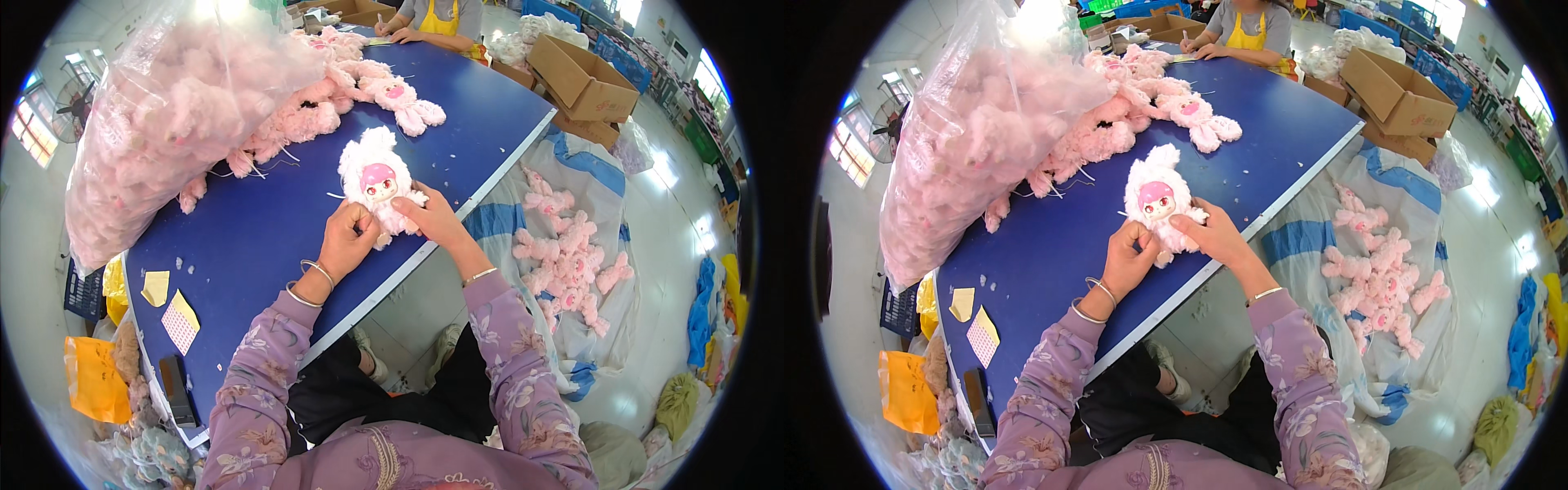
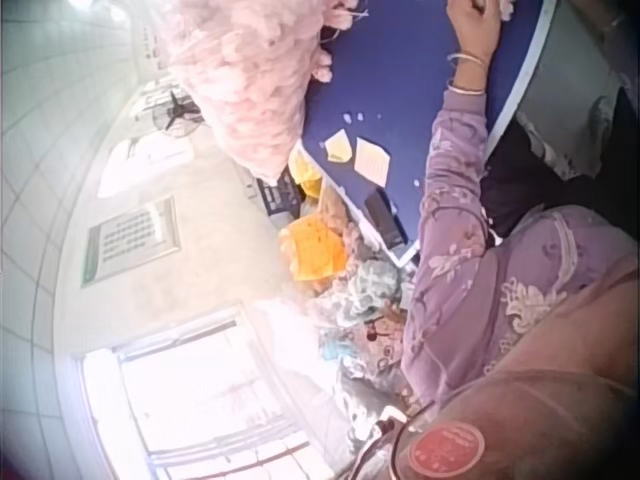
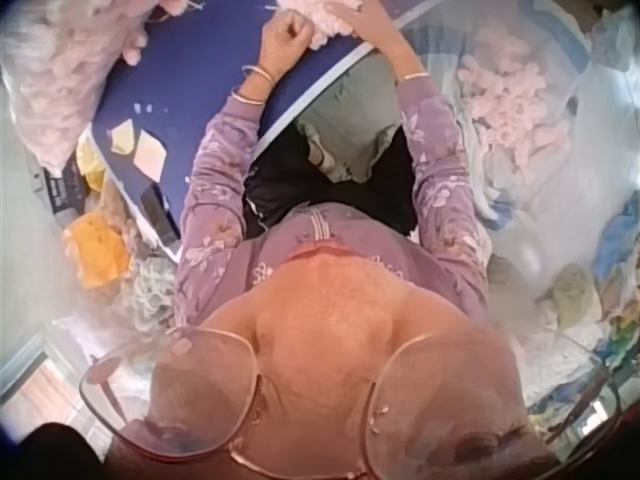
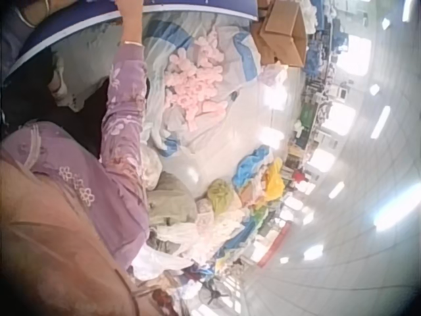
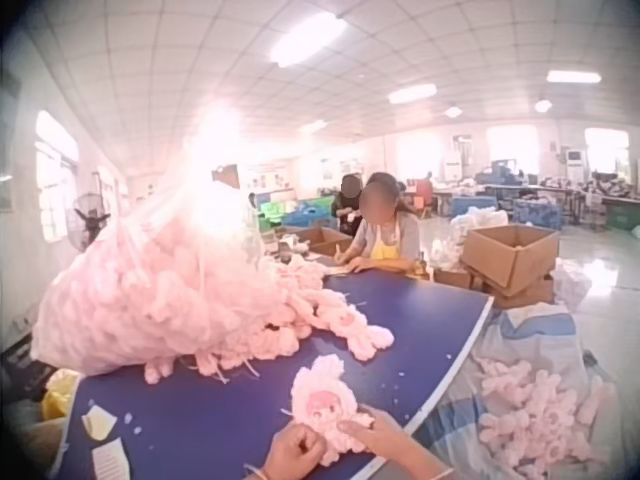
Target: The person trims loose threads and fluff from pink stuffed bunny toys using small scissors. They handle the toys one at a time, cut visible threads, and place the finished items on the table.
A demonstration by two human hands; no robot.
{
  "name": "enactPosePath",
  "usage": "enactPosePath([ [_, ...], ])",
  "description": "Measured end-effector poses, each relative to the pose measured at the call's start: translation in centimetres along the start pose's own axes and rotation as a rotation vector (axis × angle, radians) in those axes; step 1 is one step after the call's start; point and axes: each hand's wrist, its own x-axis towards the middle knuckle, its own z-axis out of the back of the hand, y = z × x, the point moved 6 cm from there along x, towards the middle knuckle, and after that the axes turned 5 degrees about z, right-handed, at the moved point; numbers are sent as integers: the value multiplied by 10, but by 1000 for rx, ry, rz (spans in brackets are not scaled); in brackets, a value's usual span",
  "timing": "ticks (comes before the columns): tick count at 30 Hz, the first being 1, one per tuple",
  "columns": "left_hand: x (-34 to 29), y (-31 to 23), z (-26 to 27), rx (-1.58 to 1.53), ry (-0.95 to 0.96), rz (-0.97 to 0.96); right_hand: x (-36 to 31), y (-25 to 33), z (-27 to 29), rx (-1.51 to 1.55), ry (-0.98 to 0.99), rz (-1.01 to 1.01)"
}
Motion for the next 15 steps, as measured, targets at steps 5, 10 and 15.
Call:
enactPosePath([
  [5,-1,19,-5,-363,-110,201,-5,-7,3,28,-25,59],
  [10,-2,31,-10,-674,14,498,-11,6,-2,-73,-71,211],
  [15,0,41,-18,-1038,22,603,-9,5,-3,-29,-171,143],
])
